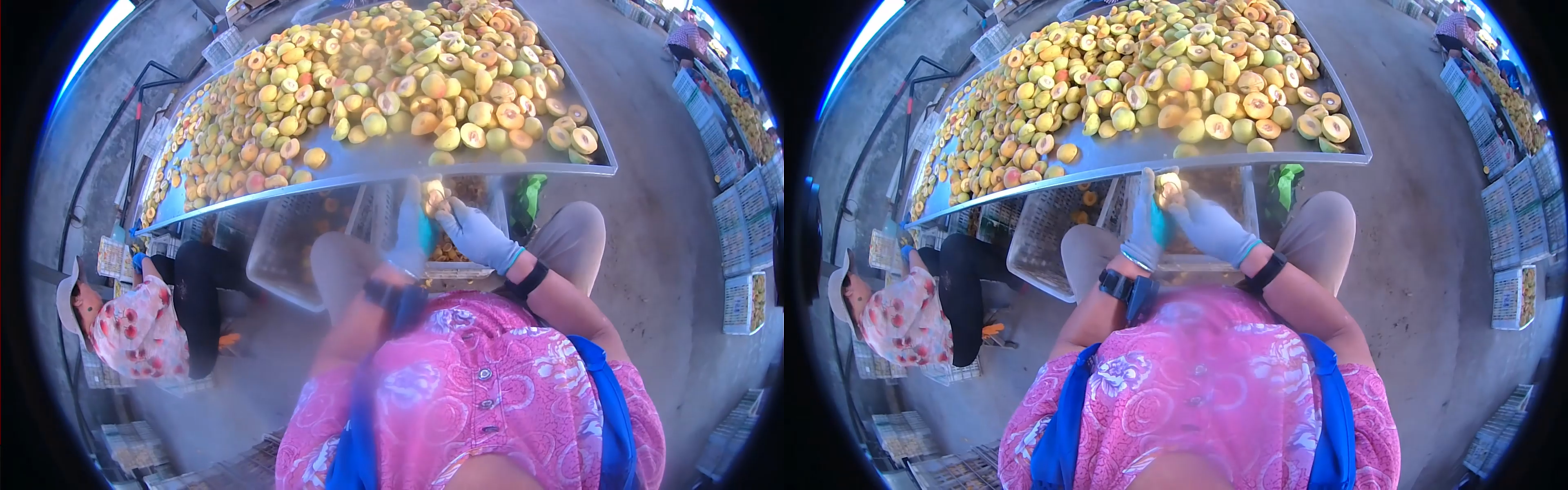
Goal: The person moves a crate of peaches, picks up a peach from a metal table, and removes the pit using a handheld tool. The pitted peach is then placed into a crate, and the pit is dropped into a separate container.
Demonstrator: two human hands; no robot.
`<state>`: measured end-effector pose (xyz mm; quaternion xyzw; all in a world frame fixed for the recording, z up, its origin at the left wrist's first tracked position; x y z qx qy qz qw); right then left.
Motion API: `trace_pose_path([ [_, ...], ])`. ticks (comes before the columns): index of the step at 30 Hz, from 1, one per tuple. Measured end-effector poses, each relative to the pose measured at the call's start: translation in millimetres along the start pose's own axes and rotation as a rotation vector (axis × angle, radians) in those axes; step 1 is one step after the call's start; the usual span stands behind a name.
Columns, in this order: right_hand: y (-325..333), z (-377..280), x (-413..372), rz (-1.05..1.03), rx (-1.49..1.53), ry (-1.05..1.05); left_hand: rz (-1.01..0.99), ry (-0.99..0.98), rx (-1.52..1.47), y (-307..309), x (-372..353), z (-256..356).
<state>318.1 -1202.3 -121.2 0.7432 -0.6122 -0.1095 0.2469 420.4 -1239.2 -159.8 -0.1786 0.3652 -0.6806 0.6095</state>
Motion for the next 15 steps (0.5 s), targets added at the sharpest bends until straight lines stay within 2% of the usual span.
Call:
trace_pose_path([
  [2,-0.6,-4.5,-1.3,0.029,-0.020,0.020,-0.010,0.016,-0.011,8.2,3.2,0.1],
  [4,-6.6,-3.5,-1.5,0.004,0.030,0.054,-0.142,0.050,-0.023,13.4,6.8,-3.0],
  [5,-8.4,-2.1,-1.2,0.003,0.021,0.055,-0.147,0.049,-0.030,9.8,3.8,3.7],
  [7,-12.2,-8.1,-4.4,0.016,-0.019,0.167,-0.038,0.207,0.093,8.4,-7.3,8.0],
  [11,-23.4,-6.7,-6.2,-0.054,-0.131,0.097,-0.121,0.093,0.291,25.9,8.4,21.1],
  [13,-29.5,1.6,-6.4,-0.042,-0.174,0.119,-0.169,0.221,0.381,28.4,7.7,17.3],
  [15,-27.8,-2.5,-9.6,-0.047,-0.203,0.119,-0.144,0.226,0.479,16.7,-0.9,25.7],
])
Point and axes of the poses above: each hand's wrist, its own x-axis towards the middle knuckle, its own y-axis out of the back of the hand, z = x × y, the point moved 7 cm from there along x, towards the middle knuckle, and after that the axes turned 2 degrees about z, right-handed, at the moved point
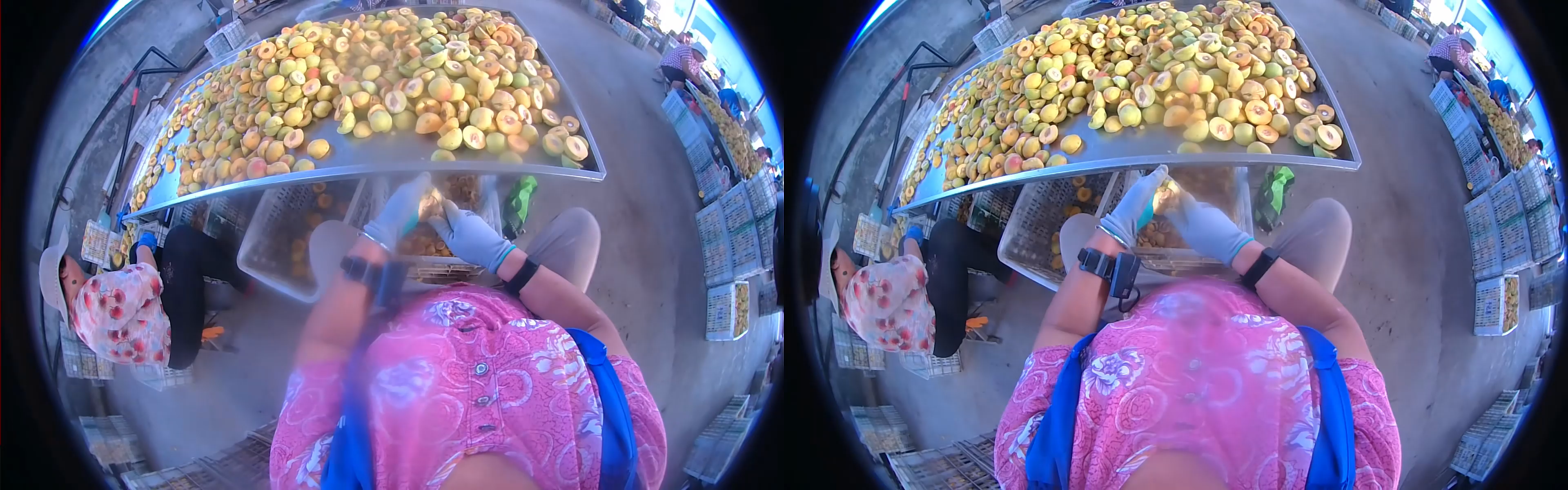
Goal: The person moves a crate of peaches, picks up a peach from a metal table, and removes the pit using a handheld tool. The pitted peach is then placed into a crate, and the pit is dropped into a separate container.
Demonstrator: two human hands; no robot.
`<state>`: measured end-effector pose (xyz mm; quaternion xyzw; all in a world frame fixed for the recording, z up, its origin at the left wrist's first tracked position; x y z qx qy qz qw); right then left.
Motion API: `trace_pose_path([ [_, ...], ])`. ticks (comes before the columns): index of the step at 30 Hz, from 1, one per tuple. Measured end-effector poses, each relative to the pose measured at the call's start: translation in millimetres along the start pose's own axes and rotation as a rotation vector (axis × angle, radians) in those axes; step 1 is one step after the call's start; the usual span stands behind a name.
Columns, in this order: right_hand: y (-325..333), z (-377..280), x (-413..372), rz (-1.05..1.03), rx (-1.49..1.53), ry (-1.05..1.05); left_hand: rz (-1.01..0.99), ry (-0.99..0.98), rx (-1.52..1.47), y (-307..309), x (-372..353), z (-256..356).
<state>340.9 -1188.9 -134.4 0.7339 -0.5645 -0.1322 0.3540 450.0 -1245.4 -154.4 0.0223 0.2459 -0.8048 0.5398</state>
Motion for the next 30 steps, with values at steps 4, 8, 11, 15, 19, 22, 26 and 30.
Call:
trace_pose_path([
  [4,-8.2,13.7,-1.8,0.028,-0.048,0.017,0.018,-0.015,0.119,-2.0,-0.9,5.9],
  [8,-6.7,6.7,5.9,0.007,-0.007,-0.014,-0.016,-0.340,0.232,0.6,-6.8,7.4],
  [11,-2.9,-2.5,12.4,0.098,0.179,-0.026,-0.004,-0.157,-0.462,-2.4,-13.8,-15.6],
  [15,-20.0,-1.3,16.4,0.039,0.298,-0.078,0.187,-0.427,-0.456,3.9,-16.8,-13.2],
  [19,-16.9,-5.8,15.9,-0.042,0.158,-0.003,0.326,-0.435,-0.340,25.3,-1.6,-17.1],
  [22,-17.2,4.3,12.3,-0.082,0.109,-0.097,0.282,-0.308,-0.191,24.2,1.1,-9.7],
  [26,-27.4,15.1,10.1,-0.055,0.146,-0.106,0.216,-0.212,-0.113,19.1,5.9,-7.0],
  [30,-23.8,-0.8,6.7,-0.107,0.538,-0.286,0.258,-0.310,-0.151,7.5,-9.0,-2.4],
])
Point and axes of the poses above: each hand's wrist, its own x-axis towards the middle knuckle, its own y-axis out of the back of the hand, z = x × y, the point moved 7 cm from there along x, towards the middle knuckle, and after that the axes turned 2 degrees about z, right-handed, at the moved point
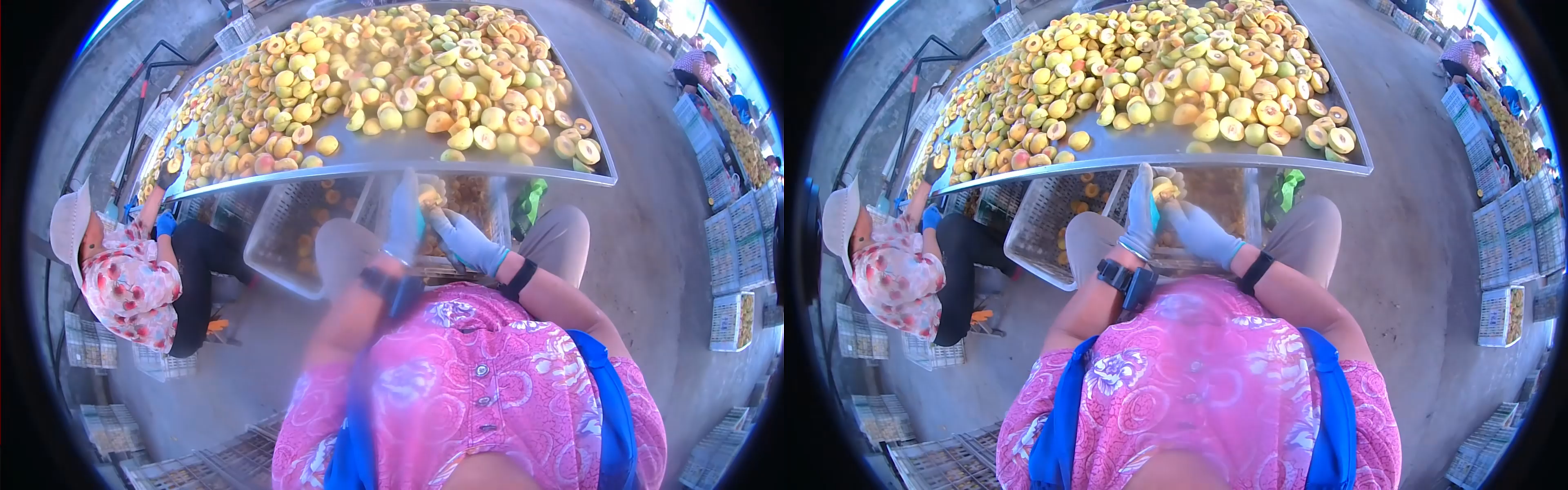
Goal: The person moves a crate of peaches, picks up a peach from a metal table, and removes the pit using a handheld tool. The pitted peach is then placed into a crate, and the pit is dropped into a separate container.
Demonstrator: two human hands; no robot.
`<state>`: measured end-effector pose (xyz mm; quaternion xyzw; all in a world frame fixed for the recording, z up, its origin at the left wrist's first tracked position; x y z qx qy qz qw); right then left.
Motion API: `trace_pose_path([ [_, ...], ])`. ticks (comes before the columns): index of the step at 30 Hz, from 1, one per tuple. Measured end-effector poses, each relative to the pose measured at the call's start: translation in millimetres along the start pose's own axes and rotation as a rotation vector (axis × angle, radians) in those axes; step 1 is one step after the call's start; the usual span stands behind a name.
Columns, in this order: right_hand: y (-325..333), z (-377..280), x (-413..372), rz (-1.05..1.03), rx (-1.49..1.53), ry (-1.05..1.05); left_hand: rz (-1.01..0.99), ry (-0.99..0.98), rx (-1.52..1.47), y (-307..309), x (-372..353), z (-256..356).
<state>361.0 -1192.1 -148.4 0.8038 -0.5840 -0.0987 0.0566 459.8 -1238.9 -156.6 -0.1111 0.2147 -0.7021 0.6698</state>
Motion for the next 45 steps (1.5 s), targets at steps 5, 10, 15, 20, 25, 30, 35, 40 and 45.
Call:
trace_pose_path([
  [5,-10.1,-10.0,-19.7,-0.098,0.438,-0.434,0.121,-0.090,-0.194,2.3,-5.1,6.5],
  [10,-2.1,-13.5,-8.0,-0.103,0.118,-0.119,0.071,0.130,-0.296,0.5,0.0,5.5],
  [15,-12.2,-22.9,-15.9,-0.167,0.389,-0.316,0.066,-0.226,0.009,6.1,3.4,13.7],
  [20,-19.9,-17.9,-18.4,-0.191,0.617,-0.391,0.006,-0.026,-0.063,2.0,1.8,17.1],
  [25,-11.6,-22.6,-16.9,-0.149,0.353,-0.282,0.040,-0.049,-0.103,0.8,-3.3,18.1],
  [30,-21.9,-19.3,-21.1,-0.214,0.639,-0.471,0.088,-0.502,0.304,7.9,-6.3,25.8],
  [35,-17.7,-17.9,-17.3,-0.241,0.570,-0.421,-0.042,0.093,-0.131,5.4,1.5,20.1],
  [40,-2.3,-20.7,-7.3,-0.188,0.289,-0.226,0.045,0.028,-0.270,5.0,5.3,8.9],
  [45,4.7,-6.6,3.8,-0.045,0.035,-0.074,0.020,-0.062,-0.154,6.6,1.6,9.2],
])
Point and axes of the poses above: each hand's wrist, its own x-axis towards the middle knuckle, its own y-axis out of the back of the hand, z = x × y, the point moved 7 cm from there along x, towards the middle knuckle, and after that the axes turned 2 degrees about z, right-handed, at the moved point
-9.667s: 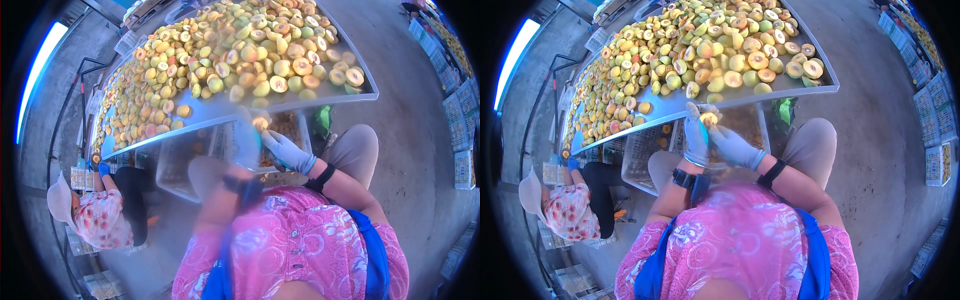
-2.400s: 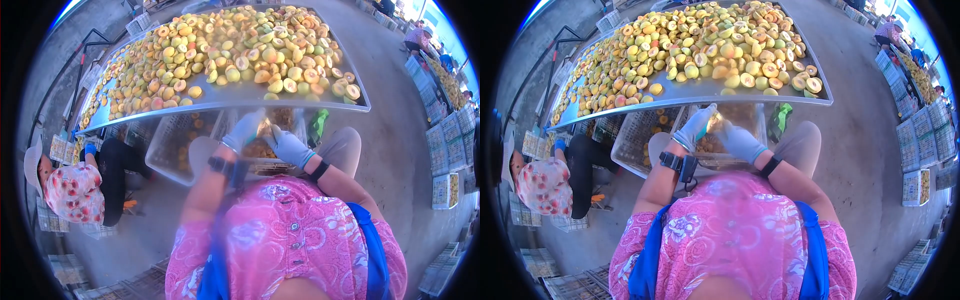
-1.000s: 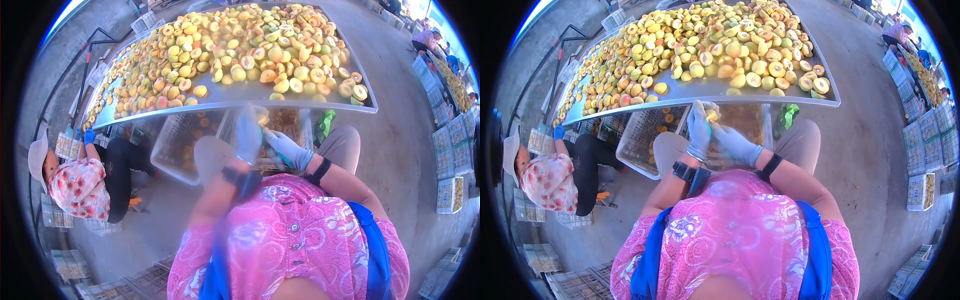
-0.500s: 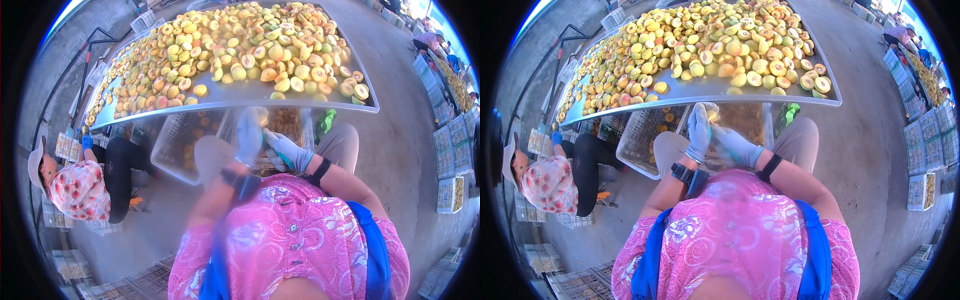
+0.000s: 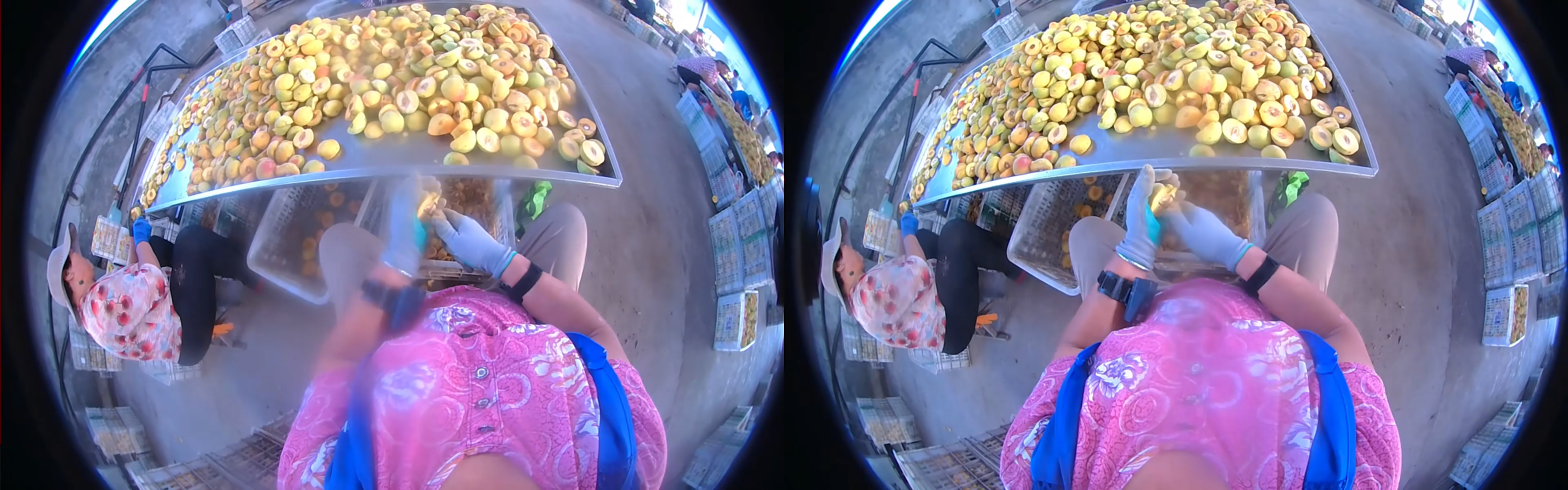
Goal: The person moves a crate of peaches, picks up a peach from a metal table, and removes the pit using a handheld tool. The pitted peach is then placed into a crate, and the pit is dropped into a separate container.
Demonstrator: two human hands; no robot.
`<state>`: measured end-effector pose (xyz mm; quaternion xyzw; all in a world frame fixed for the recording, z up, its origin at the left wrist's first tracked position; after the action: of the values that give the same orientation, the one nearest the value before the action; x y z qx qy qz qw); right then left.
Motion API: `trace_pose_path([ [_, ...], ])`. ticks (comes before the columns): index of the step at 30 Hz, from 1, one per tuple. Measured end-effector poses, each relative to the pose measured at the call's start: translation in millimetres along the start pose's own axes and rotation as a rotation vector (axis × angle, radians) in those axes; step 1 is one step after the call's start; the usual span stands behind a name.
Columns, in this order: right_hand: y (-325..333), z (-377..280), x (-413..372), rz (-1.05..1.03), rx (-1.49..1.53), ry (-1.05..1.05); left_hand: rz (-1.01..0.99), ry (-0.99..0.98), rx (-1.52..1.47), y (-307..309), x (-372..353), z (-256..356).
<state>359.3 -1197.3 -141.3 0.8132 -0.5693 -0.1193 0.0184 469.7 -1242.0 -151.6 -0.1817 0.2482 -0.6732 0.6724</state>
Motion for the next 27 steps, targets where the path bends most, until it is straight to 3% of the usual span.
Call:
trace_pose_path([
  [1,3.8,1.6,2.6,0.089,-0.263,0.226,0.035,0.011,-0.065,0.2,-1.6,-0.4],
  [5,3.8,0.3,2.9,0.101,-0.404,0.260,0.169,0.126,-0.319,-0.8,-6.9,-3.2],
  [9,-1.3,-1.0,-2.8,0.102,-0.286,0.296,0.063,0.140,-0.414,-4.5,-6.7,-1.4],
  [12,-10.8,1.7,-3.5,0.121,-0.152,0.330,0.048,0.072,-0.372,-6.4,-11.1,8.7],
  [14,-11.3,-5.4,-4.2,0.122,-0.072,0.309,-0.011,-0.210,-0.010,-11.3,-16.0,32.0],
  [16,-21.7,-16.7,-14.4,-0.117,0.271,-0.048,-0.023,-0.316,0.056,-13.3,-17.9,34.6],
  [18,-21.7,-24.1,-17.0,-0.171,0.418,-0.171,-0.033,-0.420,0.126,-9.0,-18.7,37.3],
  [20,-24.5,-19.9,-18.1,-0.226,0.564,-0.295,-0.135,-0.603,0.421,-16.8,-19.4,46.6],
  [21,-19.5,-17.2,-13.5,-0.171,0.432,-0.223,-0.134,-0.605,0.422,-16.8,-17.6,45.9],
  [23,-19.6,2.6,0.0,-0.119,0.301,-0.150,-0.009,-0.342,0.221,-5.8,-6.4,29.5],
  [25,-4.6,7.3,12.6,0.236,-0.272,0.307,0.004,-0.243,0.078,-2.9,-2.8,19.1],
  [27,0.1,-4.2,5.1,0.244,-0.403,0.361,0.015,-0.144,-0.066,-1.9,1.5,8.2],
])
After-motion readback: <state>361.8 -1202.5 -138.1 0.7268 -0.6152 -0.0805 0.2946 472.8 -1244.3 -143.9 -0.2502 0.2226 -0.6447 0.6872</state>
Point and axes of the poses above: each hand's wrist, its own x-axis towards the middle knuckle, its own y-axis out of the back of the hand, z = x × y, the point moved 7 cm from there along x, towards the middle knuckle, and after that the axes turned 2 degrees about z, right-handed, at the moved point
